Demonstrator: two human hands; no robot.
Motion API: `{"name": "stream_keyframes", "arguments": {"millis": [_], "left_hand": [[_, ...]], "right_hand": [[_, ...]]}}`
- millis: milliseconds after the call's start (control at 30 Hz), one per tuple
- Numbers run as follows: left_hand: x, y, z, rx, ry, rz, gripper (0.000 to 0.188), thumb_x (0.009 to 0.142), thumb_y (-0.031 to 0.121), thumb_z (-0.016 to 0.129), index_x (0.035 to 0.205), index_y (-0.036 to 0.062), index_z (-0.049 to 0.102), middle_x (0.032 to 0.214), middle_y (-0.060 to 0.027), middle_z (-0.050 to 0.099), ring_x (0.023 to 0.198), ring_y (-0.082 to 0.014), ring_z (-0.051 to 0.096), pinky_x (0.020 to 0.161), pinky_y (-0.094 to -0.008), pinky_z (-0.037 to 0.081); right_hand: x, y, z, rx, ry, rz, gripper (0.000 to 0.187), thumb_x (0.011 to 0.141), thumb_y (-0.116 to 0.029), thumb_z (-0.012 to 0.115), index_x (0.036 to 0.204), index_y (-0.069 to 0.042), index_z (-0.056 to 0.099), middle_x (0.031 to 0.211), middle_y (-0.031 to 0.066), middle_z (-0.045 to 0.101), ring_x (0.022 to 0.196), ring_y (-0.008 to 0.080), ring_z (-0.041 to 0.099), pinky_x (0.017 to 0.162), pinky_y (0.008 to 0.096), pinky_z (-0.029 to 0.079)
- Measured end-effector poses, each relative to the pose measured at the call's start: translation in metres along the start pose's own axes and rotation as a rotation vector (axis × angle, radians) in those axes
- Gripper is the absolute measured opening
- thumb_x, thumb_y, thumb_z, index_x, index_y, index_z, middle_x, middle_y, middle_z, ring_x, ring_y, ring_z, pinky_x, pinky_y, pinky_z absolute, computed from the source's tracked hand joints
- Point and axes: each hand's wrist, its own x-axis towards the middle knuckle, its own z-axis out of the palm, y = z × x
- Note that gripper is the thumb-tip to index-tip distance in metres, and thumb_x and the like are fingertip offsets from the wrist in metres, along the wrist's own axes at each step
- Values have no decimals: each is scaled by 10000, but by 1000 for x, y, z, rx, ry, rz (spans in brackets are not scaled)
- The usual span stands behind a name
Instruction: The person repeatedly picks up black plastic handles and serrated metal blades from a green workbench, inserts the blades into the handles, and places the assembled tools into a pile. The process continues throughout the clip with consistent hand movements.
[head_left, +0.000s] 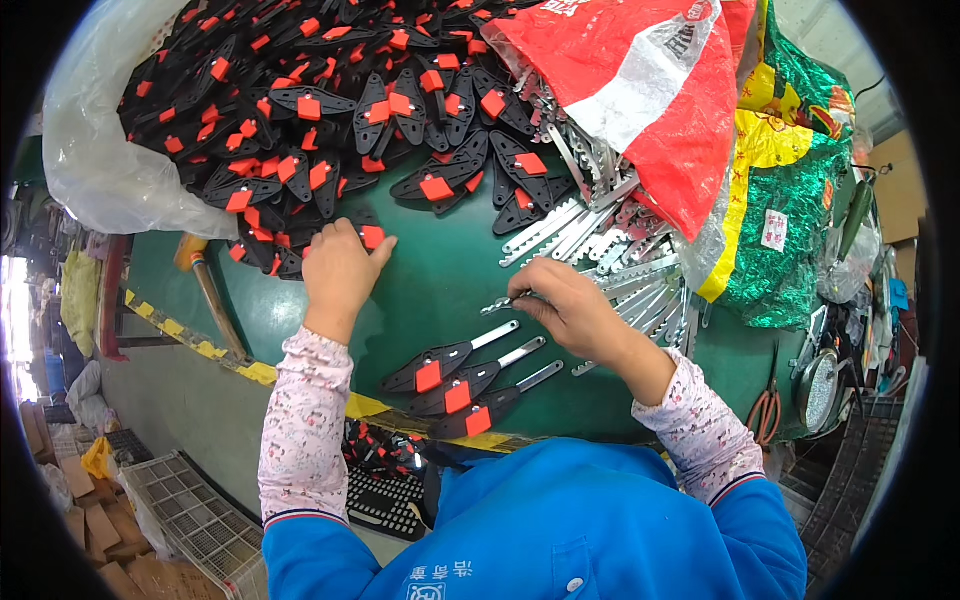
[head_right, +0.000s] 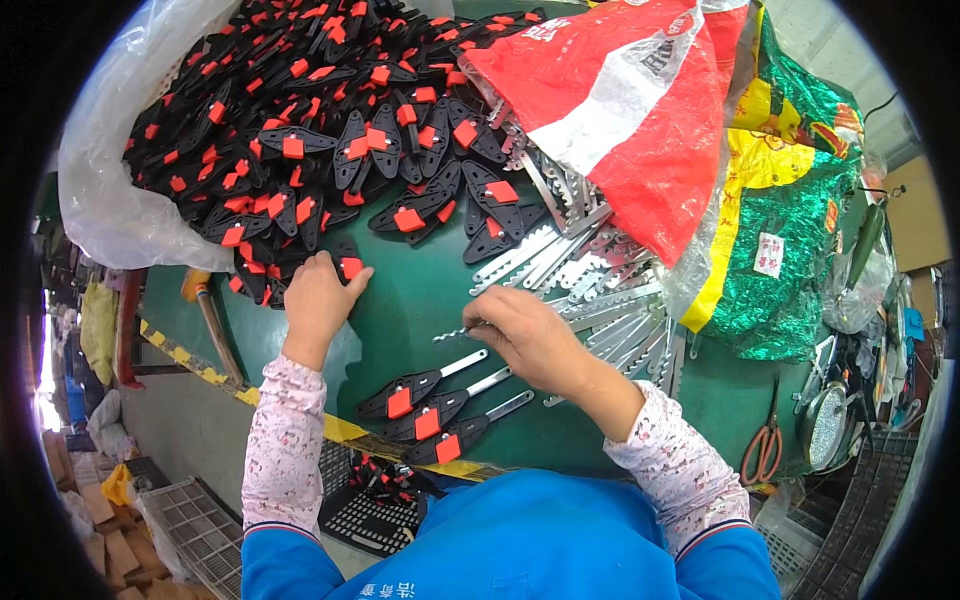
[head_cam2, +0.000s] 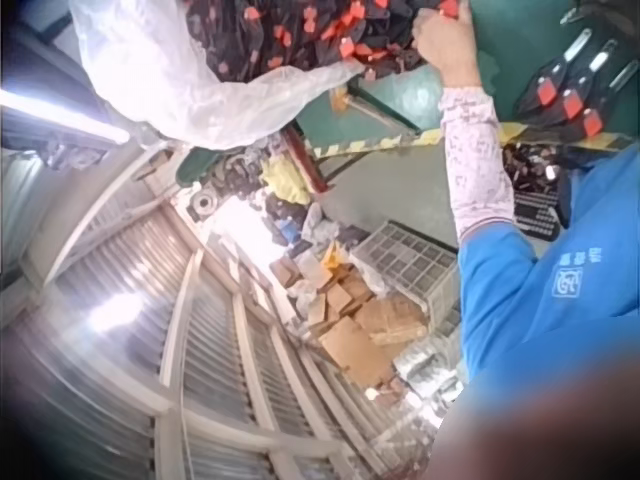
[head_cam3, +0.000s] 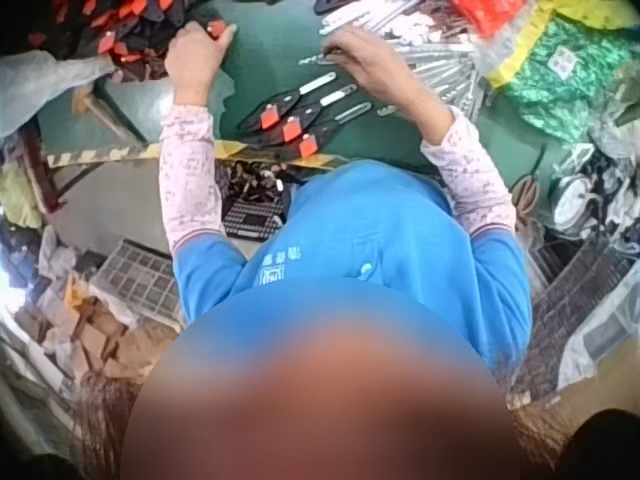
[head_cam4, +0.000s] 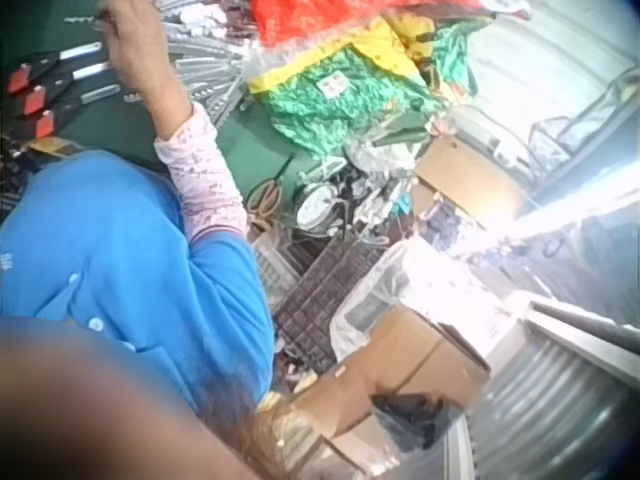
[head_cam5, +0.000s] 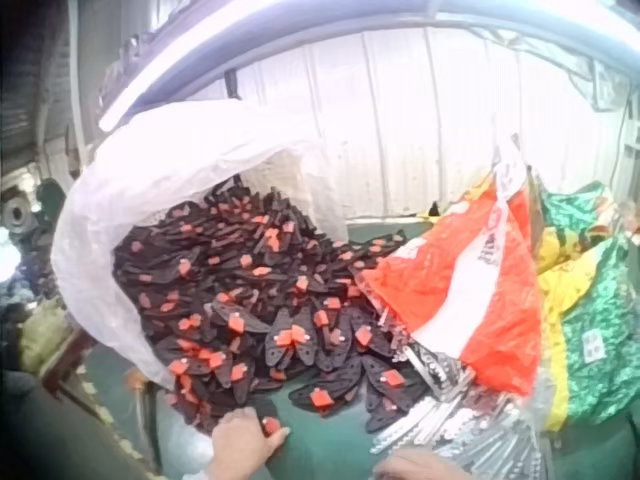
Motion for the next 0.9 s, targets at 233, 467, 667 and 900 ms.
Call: {"name": "stream_keyframes", "arguments": {"millis": [233, 467, 667, 900], "left_hand": [[-55, 22, -33, -512, -35, 587, 611, 690, 227, 913, 1193, 25, 631, 1147, -129, 611, 1048, -355, 586, 910, -453, 502], [-75, 32, -47, -648, -139, 537, 605, 725, 127, 883, 1253, 35, 603, 1140, -166, 652, 1027, -395, 664, 873, -447, 557], [-73, 31, -48, -676, -143, 532, 627, 759, 114, 859, 1302, 31, 558, 1134, -160, 639, 1010, -384, 659, 861, -446, 563], [-77, 34, -66, -627, -192, 658, 691, 770, 154, 885, 1389, 63, 591, 1121, -148, 645, 1013, -387, 652, 845, -448, 546]], "right_hand": [[-12, -17, -3, 105, 118, 232, 145, 968, -62, 719, 1088, -13, 653, 985, 158, 664, 888, 365, 680, 765, 428, 546], [-19, -13, 7, 9, 98, 242, 132, 961, -102, 730, 1051, -24, 673, 985, 156, 680, 876, 382, 691, 752, 449, 555], [-20, -17, -2, 4, 92, 277, 144, 960, -117, 732, 1051, -23, 673, 987, 154, 683, 895, 387, 693, 768, 463, 559], [-25, -22, -4, -129, 40, 93, 198, 911, -173, 805, 1000, -37, 692, 921, 138, 690, 808, 347, 704, 730, 457, 570]]}}
